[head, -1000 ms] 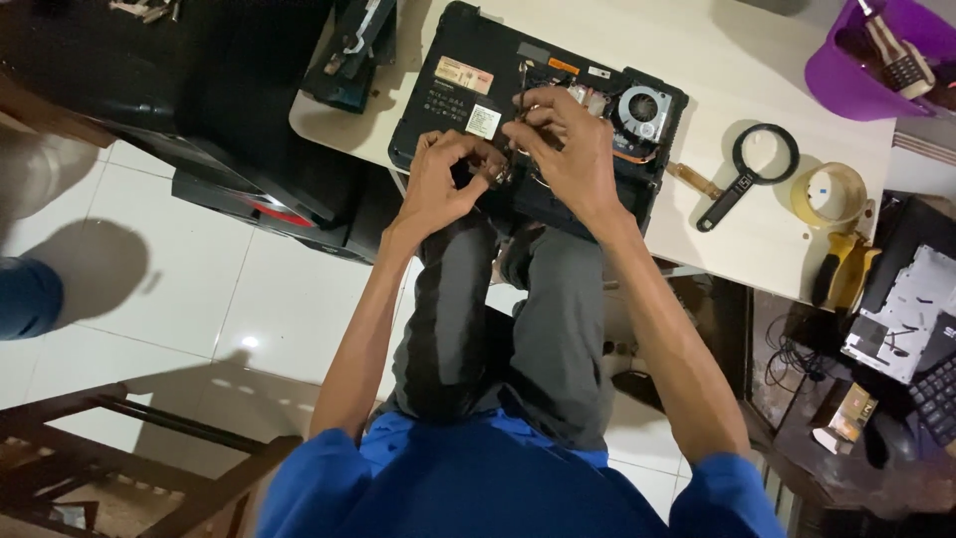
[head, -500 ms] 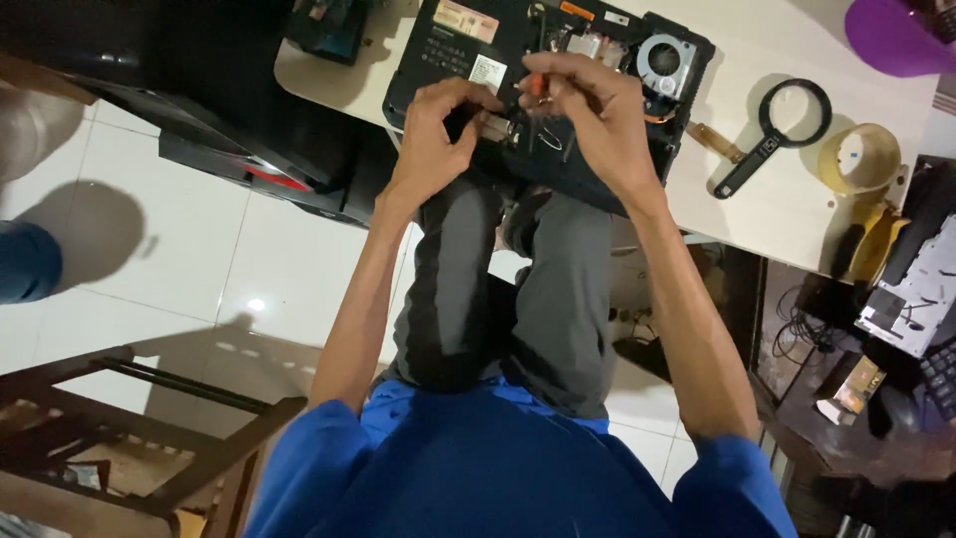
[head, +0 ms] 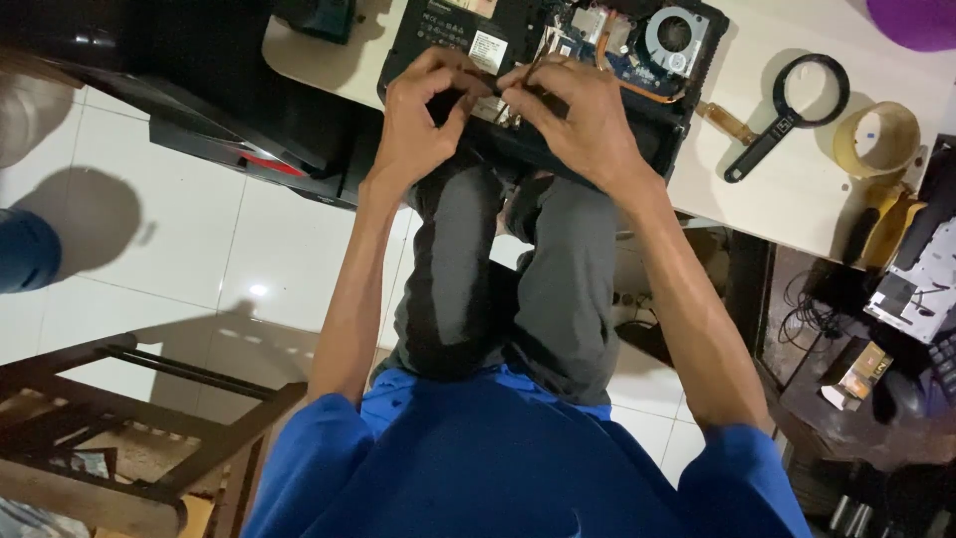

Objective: Disassembling a laptop screen assembly by removing screws and disconnecting internal cables.

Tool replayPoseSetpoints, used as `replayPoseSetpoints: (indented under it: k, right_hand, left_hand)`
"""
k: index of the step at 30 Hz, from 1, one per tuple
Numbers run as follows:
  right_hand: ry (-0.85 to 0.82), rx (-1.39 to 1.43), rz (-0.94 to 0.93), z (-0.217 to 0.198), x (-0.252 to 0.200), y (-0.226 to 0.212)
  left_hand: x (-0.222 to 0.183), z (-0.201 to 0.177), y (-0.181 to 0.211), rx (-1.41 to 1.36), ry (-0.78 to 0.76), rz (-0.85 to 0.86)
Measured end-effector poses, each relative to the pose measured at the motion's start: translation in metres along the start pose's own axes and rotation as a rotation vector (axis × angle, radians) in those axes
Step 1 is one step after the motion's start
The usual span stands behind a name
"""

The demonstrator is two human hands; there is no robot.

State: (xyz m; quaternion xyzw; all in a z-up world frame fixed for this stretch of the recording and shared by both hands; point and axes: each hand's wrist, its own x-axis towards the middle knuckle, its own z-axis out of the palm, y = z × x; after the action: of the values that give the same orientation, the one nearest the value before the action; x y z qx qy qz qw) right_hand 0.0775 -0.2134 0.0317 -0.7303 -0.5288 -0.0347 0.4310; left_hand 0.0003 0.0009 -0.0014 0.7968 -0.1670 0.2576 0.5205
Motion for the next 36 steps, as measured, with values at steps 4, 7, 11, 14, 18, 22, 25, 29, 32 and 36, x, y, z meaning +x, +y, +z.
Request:
replayPoseSetpoints:
  k: [4,7,11,14,18,22,25,29,32,36]
  right_hand:
    - [-0.011,-0.029,0.063,0.000,0.000,-0.003]
    - [-0.018,-0.050,0.052,-0.001,-0.001,-0.001]
    - [-0.036,-0.034,0.067,-0.003,-0.002,-0.002]
    - [-0.044,-0.032,0.082,-0.003,-0.004,-0.001]
    - [-0.046,-0.027,0.076,-0.003,-0.004,-0.001]
    - [-0.036,-0.043,0.038,-0.004,-0.003,-0.001]
    - [-0.029,-0.042,0.037,-0.004,-0.004,-0.001]
    - [-0.024,-0.043,0.046,-0.001,-0.007,0.005]
    - [-0.029,-0.034,0.079,-0.003,-0.004,0.000]
    - [-0.036,-0.043,0.083,-0.003,-0.003,-0.001]
  left_hand:
    - [-0.002,0.001,-0.001,0.007,-0.031,-0.009]
    - [-0.002,0.001,-0.004,0.002,-0.050,-0.020]
    - [-0.002,-0.001,-0.005,0.015,-0.079,-0.014]
    - [-0.001,0.000,-0.002,0.020,-0.072,-0.013]
    - [0.001,0.001,0.003,-0.039,-0.083,-0.022]
    - [-0.003,0.003,-0.005,0.033,-0.136,-0.020]
    - [-0.007,0.005,-0.010,0.118,-0.177,-0.017]
    - [-0.006,0.006,-0.007,0.170,-0.204,0.000]
    - [-0.003,0.003,0.004,0.150,-0.241,-0.044]
    - [-0.004,0.003,-0.002,0.163,-0.245,-0.022]
